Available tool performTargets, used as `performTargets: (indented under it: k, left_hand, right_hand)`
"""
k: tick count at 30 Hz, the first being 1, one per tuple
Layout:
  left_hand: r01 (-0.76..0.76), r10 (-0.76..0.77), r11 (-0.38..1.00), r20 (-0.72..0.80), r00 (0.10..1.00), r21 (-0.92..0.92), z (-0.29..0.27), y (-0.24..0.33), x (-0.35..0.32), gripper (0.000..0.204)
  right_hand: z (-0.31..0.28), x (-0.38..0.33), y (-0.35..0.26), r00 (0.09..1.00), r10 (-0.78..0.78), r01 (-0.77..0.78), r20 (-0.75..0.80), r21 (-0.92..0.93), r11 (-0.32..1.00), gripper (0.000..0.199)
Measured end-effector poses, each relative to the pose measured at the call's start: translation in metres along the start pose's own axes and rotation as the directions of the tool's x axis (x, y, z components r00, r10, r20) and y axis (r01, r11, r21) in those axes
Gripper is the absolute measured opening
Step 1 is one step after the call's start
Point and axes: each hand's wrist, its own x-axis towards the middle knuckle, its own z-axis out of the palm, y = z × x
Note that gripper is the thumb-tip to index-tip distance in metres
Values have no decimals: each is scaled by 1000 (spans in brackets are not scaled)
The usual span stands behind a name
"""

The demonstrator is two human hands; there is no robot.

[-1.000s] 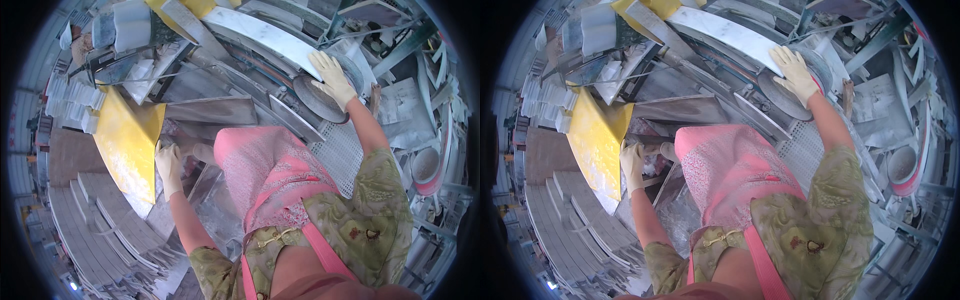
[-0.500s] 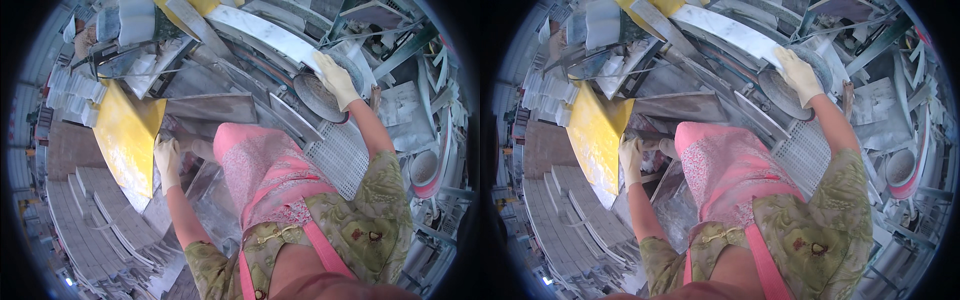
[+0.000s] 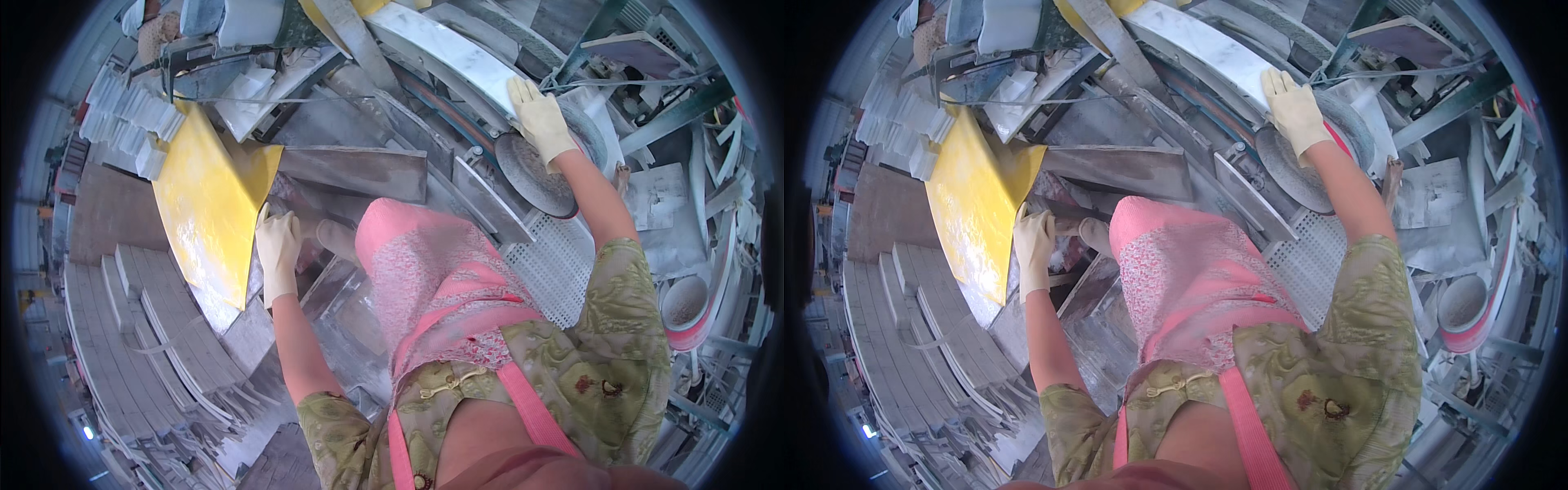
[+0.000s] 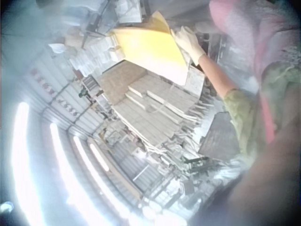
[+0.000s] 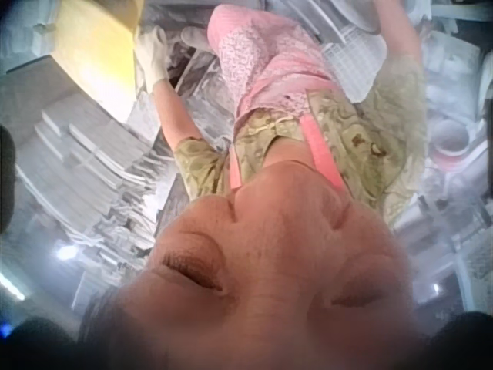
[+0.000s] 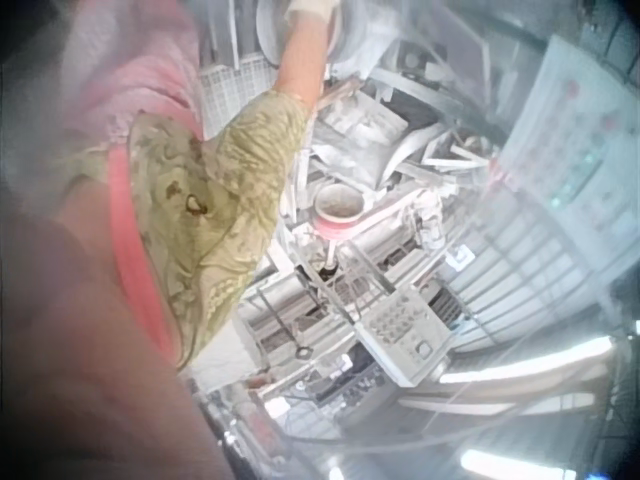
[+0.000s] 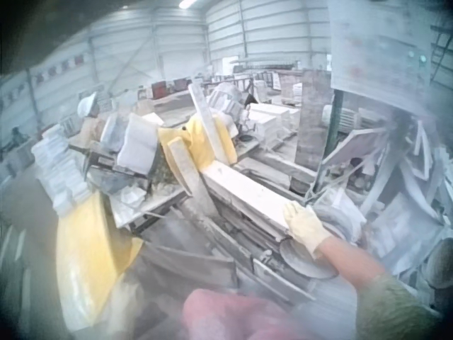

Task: The person repeatedly sands small rectangular plaster pieces on a belt sander, flipping each piece to sand multiple edges and faces. The person stacks finished pieces on a yellow tray and continues the cycle with new pieces from a nearby pile.

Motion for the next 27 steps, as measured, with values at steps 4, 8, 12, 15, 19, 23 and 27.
performTargets:
  k: [4, 8, 12, 15, 19, 23, 27]
  left_hand:
    - [-54, 56, 998, -40, 998, 40, 2, 4, 7, 20]
    - [31, -31, 992, -1, 1000, 119, -6, 5, 0, 20]
    - [84, -80, 996, -208, 975, 10, -20, 7, -8, 20]
    - [146, -168, 985, -275, 947, -96, -19, 8, -8, 19]
    - [162, -217, 970, -344, 914, -182, -12, 8, -8, 15]
    - [315, -413, 904, -407, 815, -288, -26, 11, -15, 35]
    - [573, -634, 772, -275, 723, -273, -61, 16, -38, 82]
  right_hand:
    - [25, 22, 12, 999, -25, 26, -33, 18, 999, 74]
    - [17, 20, 19, 998, -33, 42, -46, 213, 976, 81]
    - [-21, 37, 44, 967, 33, -70, 253, 141, 988, 57]
    - [-46, 71, 51, 984, -8, -6, 178, 79, 997, 50]
    - [-79, 102, -16, 983, 167, -161, 72, 765, 623, 52]
    - [-131, 121, -179, 989, -144, -1, -17, 992, -129, 50]
    - [-184, 101, -344, 912, -408, -187, -25, 862, -471, 35]
